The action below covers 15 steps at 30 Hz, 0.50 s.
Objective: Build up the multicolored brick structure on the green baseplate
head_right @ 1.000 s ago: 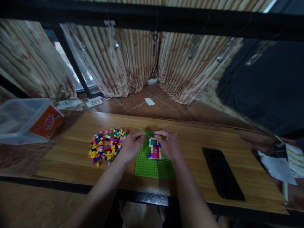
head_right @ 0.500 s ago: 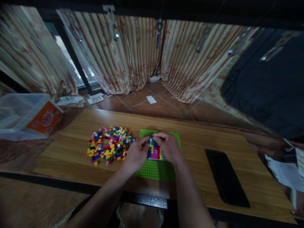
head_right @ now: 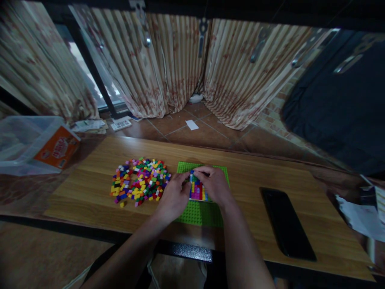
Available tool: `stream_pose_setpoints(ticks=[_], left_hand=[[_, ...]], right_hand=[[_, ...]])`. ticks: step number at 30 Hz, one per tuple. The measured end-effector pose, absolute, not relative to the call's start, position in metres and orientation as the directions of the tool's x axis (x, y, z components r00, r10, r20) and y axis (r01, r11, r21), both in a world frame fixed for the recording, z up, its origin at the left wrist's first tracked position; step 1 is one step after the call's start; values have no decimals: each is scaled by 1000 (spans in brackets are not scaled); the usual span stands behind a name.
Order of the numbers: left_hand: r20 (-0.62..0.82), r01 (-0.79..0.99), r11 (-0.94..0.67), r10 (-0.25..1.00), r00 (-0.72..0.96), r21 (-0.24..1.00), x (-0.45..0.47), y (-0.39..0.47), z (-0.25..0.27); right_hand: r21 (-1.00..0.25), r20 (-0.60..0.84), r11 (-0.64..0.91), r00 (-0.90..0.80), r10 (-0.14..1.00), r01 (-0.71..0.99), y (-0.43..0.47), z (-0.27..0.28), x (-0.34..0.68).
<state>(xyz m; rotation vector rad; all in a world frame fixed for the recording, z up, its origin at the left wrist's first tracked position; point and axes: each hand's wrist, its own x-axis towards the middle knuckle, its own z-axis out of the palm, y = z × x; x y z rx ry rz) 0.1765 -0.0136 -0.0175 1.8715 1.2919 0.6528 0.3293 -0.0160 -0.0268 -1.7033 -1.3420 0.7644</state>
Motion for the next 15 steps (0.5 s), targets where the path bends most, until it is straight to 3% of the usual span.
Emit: stream_pose_setpoints(ticks=[15], left_hand=[[-31,570,-192,933,358,799,178,-17,-13]], right_hand=[[-860,57,-73,238,970,506,-15,-30,329]])
